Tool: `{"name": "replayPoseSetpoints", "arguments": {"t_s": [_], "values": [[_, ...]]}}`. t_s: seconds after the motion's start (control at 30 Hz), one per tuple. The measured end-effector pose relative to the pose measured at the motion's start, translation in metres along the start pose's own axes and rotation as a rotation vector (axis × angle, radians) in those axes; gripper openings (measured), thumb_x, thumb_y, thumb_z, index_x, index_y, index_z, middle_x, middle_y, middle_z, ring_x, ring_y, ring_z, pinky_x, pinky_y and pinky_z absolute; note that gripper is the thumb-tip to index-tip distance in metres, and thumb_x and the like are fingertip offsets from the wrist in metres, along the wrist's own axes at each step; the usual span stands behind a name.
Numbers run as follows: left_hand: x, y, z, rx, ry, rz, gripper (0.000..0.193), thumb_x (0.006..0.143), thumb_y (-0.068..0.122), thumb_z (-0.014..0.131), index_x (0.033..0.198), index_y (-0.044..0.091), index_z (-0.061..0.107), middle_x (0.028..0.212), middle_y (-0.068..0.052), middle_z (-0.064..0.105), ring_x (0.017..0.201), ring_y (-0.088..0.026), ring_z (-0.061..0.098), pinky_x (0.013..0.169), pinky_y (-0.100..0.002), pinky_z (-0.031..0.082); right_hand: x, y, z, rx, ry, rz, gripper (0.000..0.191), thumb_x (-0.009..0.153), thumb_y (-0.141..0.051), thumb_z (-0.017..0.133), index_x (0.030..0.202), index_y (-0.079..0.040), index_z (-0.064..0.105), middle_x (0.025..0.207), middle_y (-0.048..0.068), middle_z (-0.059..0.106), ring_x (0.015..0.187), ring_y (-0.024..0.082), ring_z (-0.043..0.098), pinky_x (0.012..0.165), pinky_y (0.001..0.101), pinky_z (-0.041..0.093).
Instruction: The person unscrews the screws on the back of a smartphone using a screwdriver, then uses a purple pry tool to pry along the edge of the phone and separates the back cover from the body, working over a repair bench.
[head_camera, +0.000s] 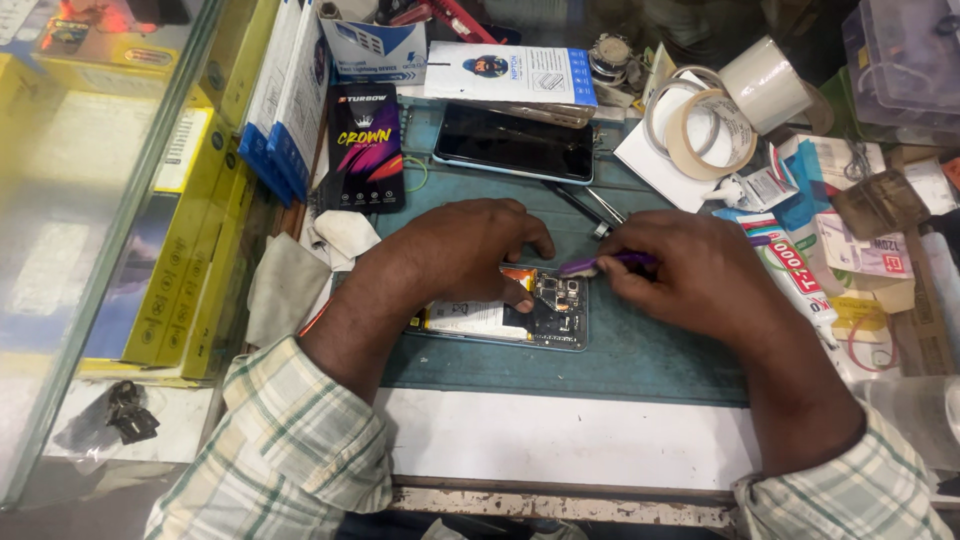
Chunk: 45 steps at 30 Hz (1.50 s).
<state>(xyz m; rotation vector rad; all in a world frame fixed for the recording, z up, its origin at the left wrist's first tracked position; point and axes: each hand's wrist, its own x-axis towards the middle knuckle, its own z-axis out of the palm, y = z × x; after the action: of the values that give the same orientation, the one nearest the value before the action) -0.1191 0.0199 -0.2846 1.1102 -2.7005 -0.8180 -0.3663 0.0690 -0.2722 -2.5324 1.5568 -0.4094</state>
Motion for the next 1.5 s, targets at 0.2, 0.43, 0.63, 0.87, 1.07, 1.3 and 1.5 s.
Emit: {"name": "replayPoseSetpoints", "arguments": {"t_s": [0.2,0.43,0.63,0.87,1.07,1.3,1.5], "values": [[-0.0010,-0.0014,-0.0005,0.002,0.005,0.013,0.058,0.067,0.032,0.091,0.119,0.017,0.070,0.113,-0.006,0.070,0.105,-0.026,0.069,0.088,-0.041,0.055,0.0001,-0.0001,-0.0001,0.023,-0.033,-0.038,0.020,0.082,-0.027,0.075,0.094,-0.011,0.076,0.086,0.009,0.073,0.077,0.029,0.071,0.063,0.0414,0.055],[-0.0002,0.0000,-0.0001,-0.011,-0.009,-0.008,0.058,0.067,0.032,0.090,0.120,0.017,0.070,0.114,-0.006,0.070,0.104,-0.025,0.070,0.087,-0.040,0.056,-0.0006,0.0019,-0.0015,0.059,-0.025,-0.143,0.020,0.082,-0.027,0.075,0.093,-0.011,0.076,0.086,0.007,0.074,0.078,0.029,0.072,0.065,0.0409,0.055],[0.0000,0.0006,-0.0003,-0.002,0.008,0.015,0.058,0.067,0.033,0.091,0.119,0.017,0.070,0.114,-0.006,0.070,0.104,-0.026,0.070,0.088,-0.041,0.055,-0.0009,0.0029,-0.0026,0.018,-0.013,-0.025,0.021,0.081,-0.028,0.076,0.093,-0.011,0.078,0.086,0.008,0.074,0.076,0.028,0.071,0.063,0.0408,0.054],[-0.0008,0.0020,-0.0010,0.016,-0.009,-0.014,0.060,0.067,0.034,0.091,0.120,0.019,0.070,0.113,-0.005,0.070,0.105,-0.026,0.069,0.088,-0.041,0.054,-0.0005,0.0010,-0.0042,0.043,-0.041,-0.069,0.019,0.081,-0.027,0.075,0.093,-0.012,0.078,0.086,0.006,0.074,0.074,0.027,0.071,0.061,0.0400,0.054],[0.0002,0.0023,-0.0009,0.019,-0.014,-0.012,0.059,0.068,0.034,0.090,0.120,0.019,0.070,0.113,-0.005,0.070,0.105,-0.026,0.069,0.088,-0.041,0.055,-0.0011,0.0010,-0.0051,0.050,-0.087,-0.035,0.020,0.081,-0.029,0.075,0.093,-0.013,0.078,0.083,0.006,0.073,0.070,0.026,0.070,0.060,0.0399,0.054],[-0.0005,-0.0001,0.0004,0.000,-0.004,-0.002,0.059,0.067,0.034,0.091,0.120,0.018,0.069,0.113,-0.005,0.070,0.104,-0.026,0.070,0.088,-0.041,0.055,-0.0015,0.0041,-0.0029,0.039,-0.055,-0.079,0.020,0.081,-0.029,0.076,0.094,-0.013,0.078,0.086,0.006,0.073,0.074,0.027,0.071,0.061,0.0399,0.054],[-0.0018,-0.0005,0.0008,0.004,-0.008,0.006,0.058,0.069,0.034,0.091,0.120,0.018,0.070,0.114,-0.006,0.070,0.105,-0.026,0.069,0.089,-0.041,0.055,-0.0027,0.0053,-0.0012,0.030,-0.001,-0.077,0.021,0.081,-0.028,0.077,0.095,-0.013,0.078,0.088,0.007,0.074,0.077,0.028,0.071,0.063,0.0403,0.054]]}}
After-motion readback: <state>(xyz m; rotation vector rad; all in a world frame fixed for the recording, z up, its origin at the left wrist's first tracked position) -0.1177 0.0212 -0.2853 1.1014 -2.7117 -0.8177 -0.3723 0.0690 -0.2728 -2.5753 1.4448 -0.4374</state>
